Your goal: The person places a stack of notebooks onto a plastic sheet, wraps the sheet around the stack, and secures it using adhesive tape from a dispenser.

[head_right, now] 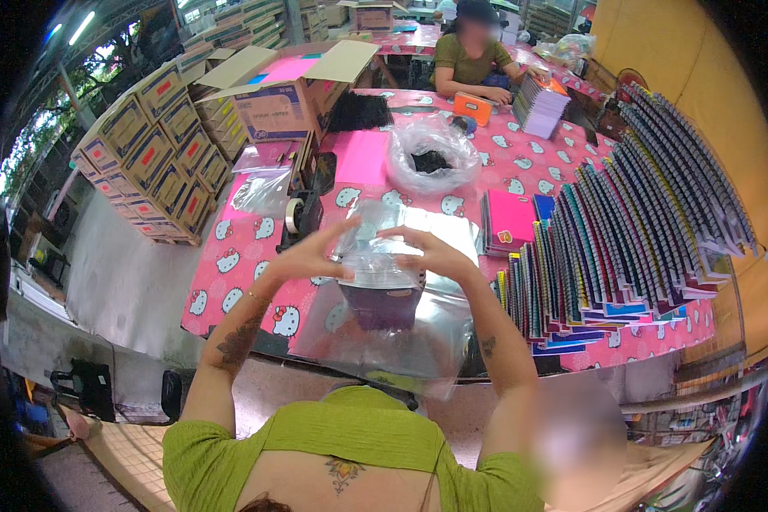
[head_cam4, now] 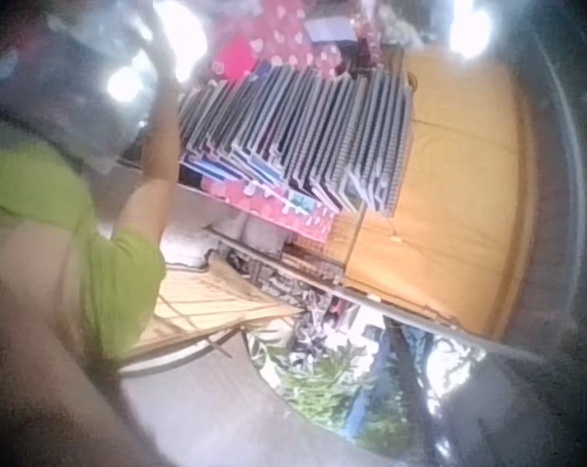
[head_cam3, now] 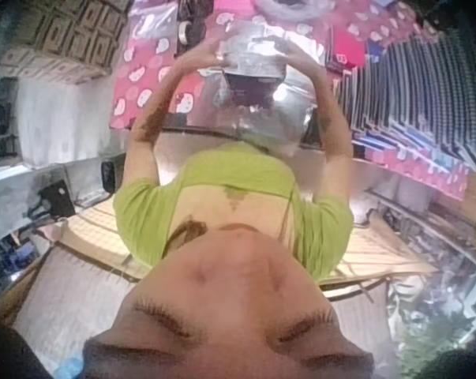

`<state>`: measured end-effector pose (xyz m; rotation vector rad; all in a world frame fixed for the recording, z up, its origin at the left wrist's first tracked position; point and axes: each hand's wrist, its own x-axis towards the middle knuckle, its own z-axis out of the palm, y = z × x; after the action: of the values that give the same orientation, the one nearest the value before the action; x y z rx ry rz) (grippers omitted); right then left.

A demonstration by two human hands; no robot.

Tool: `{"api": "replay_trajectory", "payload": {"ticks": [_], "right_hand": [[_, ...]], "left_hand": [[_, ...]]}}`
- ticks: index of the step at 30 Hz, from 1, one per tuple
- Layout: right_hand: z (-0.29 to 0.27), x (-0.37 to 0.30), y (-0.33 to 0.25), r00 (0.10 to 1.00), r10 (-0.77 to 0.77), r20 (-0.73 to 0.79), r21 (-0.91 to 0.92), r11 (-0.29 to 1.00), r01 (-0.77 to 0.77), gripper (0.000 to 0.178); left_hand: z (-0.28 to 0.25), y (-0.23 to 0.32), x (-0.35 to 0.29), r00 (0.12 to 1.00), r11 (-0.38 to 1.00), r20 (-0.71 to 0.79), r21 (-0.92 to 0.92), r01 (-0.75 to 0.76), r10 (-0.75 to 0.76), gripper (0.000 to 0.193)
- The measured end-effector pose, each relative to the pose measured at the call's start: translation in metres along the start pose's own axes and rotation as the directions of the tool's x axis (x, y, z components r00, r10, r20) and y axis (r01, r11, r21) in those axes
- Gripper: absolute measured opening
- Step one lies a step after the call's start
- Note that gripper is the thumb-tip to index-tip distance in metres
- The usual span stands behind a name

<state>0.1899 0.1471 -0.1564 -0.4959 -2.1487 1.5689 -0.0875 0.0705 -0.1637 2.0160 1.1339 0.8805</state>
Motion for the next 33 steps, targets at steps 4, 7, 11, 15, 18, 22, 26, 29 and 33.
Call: {"api": "replay_trajectory", "payload": {"ticks": [4, 7, 11, 15, 18, 22, 26, 29, 33], "right_hand": [[0.019, -0.027, 0.001, 0.993, -0.110, -0.040, -0.451, 0.889, 0.081, 0.081], [0.043, -0.031, 0.007, 0.982, -0.155, -0.105, -0.658, 0.751, 0.048, 0.063], [0.056, -0.032, 0.011, 0.929, -0.318, -0.190, -0.718, 0.690, 0.089, 0.029], [0.047, -0.026, 0.002, 0.970, -0.166, -0.181, -0.685, 0.728, -0.003, 0.026], [0.040, -0.009, -0.013, 0.975, 0.040, -0.216, -0.615, 0.770, -0.168, 0.029], [0.045, 0.001, -0.018, 0.939, -0.192, -0.286, -0.864, 0.475, -0.166, 0.039], [0.009, 0.000, 0.017, 0.956, 0.134, -0.260, -0.428, 0.872, -0.238, 0.055], [0.007, -0.003, 0.033, 0.928, 0.251, -0.275, -0.087, 0.955, -0.284, 0.053], [0.014, -0.002, 0.028, 0.924, 0.212, -0.319, -0.113, 0.959, -0.259, 0.047]], "left_hand": [[0.020, 0.013, -0.007, 0.995, 0.954, 0.102, 0.299, -0.015, -0.016, 0.103], [0.034, 0.003, -0.023, 0.988, 0.890, 0.021, 0.431, -0.149, 0.155, 0.079], [0.045, 0.003, -0.027, 0.953, 0.858, -0.032, 0.445, -0.257, 0.302, 0.039], [0.028, 0.014, -0.010, 0.995, 0.948, 0.005, 0.304, -0.099, 0.102, 0.027], [0.033, 0.022, 0.010, 0.983, 0.920, 0.009, 0.352, 0.171, -0.186, 0.030], [0.053, 0.018, 0.018, 0.998, 0.736, -0.058, 0.674, 0.055, -0.021, 0.039], [0.025, -0.001, 0.033, 0.984, 0.908, 0.006, 0.386, 0.163, -0.179, 0.045], [0.011, -0.020, 0.050, 0.897, 0.933, 0.307, -0.067, 0.354, -0.318, 0.047], [0.027, -0.047, 0.067, 0.932, 0.881, 0.264, -0.338, 0.330, -0.248, 0.037]]}}
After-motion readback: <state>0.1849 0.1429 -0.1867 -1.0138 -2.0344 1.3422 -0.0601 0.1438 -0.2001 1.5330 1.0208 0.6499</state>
